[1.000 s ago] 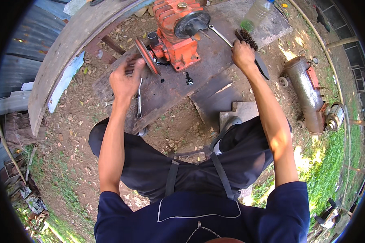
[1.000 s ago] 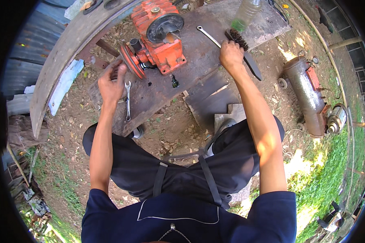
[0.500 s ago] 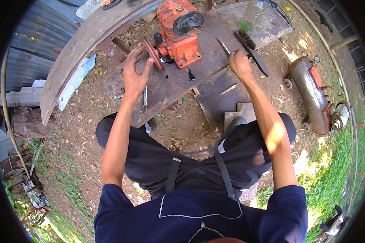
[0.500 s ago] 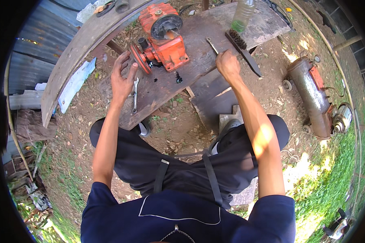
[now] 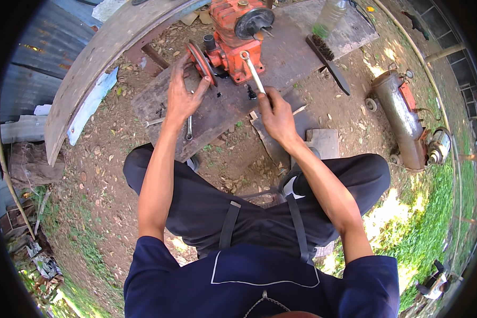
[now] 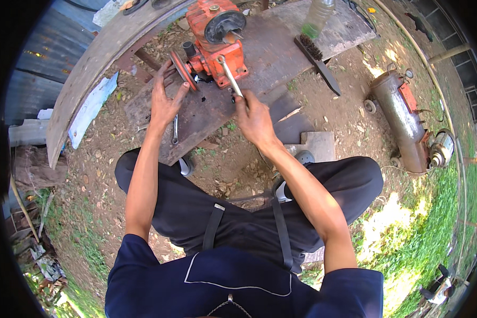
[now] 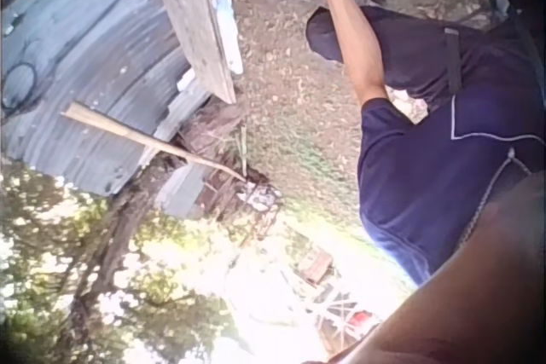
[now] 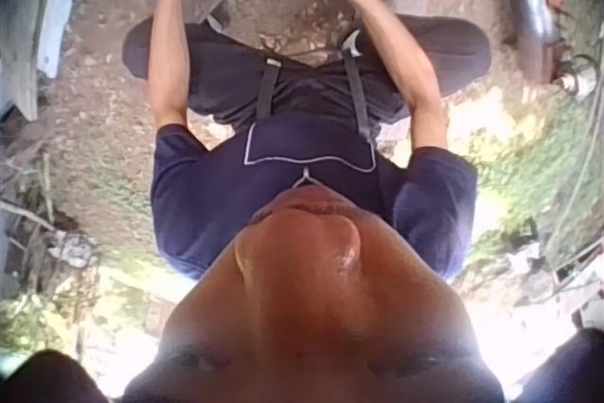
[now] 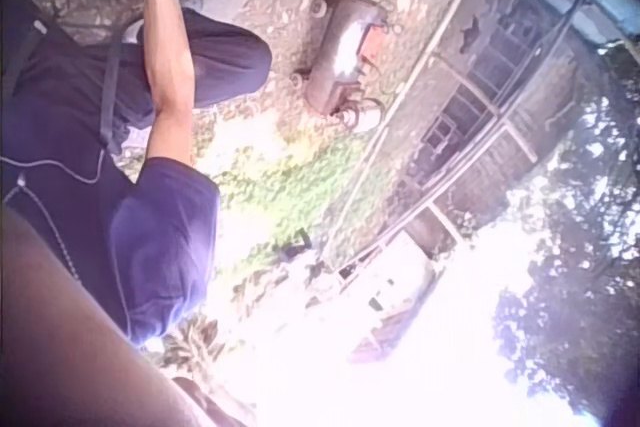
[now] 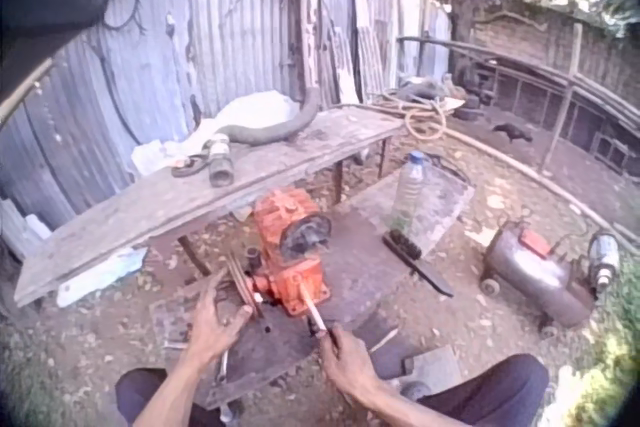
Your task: The person unscrews bolts from a red compressor pump using a wrench, uses a metal rod to pry a pulley and other components, and wipes the parts with a cloth.
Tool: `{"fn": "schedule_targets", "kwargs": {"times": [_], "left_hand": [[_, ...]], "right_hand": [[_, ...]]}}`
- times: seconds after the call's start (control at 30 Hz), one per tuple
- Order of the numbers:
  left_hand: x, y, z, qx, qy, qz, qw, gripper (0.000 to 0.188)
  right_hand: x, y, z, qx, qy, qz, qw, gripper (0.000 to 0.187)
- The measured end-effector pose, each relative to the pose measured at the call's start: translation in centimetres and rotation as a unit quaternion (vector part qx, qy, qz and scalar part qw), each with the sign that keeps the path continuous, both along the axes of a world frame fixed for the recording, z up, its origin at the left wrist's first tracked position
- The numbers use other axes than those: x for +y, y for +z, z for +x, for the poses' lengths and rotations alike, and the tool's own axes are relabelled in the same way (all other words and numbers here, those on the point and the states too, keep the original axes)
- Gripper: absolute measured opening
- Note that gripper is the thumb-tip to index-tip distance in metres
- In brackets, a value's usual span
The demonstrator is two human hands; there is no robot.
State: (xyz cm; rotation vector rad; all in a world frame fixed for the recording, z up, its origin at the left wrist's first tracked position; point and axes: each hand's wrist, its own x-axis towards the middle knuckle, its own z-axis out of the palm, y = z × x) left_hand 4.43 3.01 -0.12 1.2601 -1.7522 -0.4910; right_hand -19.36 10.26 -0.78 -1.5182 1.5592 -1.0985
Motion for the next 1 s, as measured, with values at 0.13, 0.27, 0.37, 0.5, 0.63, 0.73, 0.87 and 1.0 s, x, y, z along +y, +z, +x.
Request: {"fn": "schedule_targets", "kwargs": {"times": [0.13, 0.27, 0.37, 0.5, 0.63, 0.73, 0.87, 1.0], "left_hand": [[-0.3, 0.4, 0.1, -0.001, 0.009, 0.000, 1.000, 0.064], [-0.5, 0.0, 0.8, 0.060, 0.044, -0.025, 0.997, 0.059], [-1.5, 0.5, 1.2, 0.023, 0.029, -0.070, 0.997, 0.061], [-4.2, 4.2, 0.1, -0.042, -0.046, -0.109, 0.992, 0.078], [-6.5, 7.8, -2.7, -0.146, -0.144, -0.132, 0.970, 0.101], [-7.0, 8.4, -5.4, -0.166, -0.130, -0.136, 0.968, 0.102], [-8.4, 9.6, -6.1, -0.159, -0.135, -0.082, 0.975, 0.087], [-8.2, 11.5, -6.3, -0.213, -0.149, -0.048, 0.965, 0.088]], "right_hand": [[-1.2, 1.0, 2.1, -0.027, 0.052, 0.100, 0.993, 0.029], [-0.1, -0.8, 4.7, -0.164, -0.075, 0.082, 0.980, 0.029], [1.1, -1.6, 5.0, -0.165, -0.003, 0.150, 0.975, 0.029], [0.6, -1.7, 4.5, -0.281, -0.080, 0.167, 0.942, 0.029], [0.7, -2.4, 4.7, -0.228, -0.054, 0.171, 0.957, 0.030], [0.7, -3.1, 4.4, -0.181, -0.021, 0.147, 0.972, 0.031], [0.6, -4.4, 3.4, -0.233, -0.033, 0.159, 0.959, 0.028], [0.4, -3.6, 2.8, -0.297, -0.042, 0.197, 0.933, 0.028]]}}
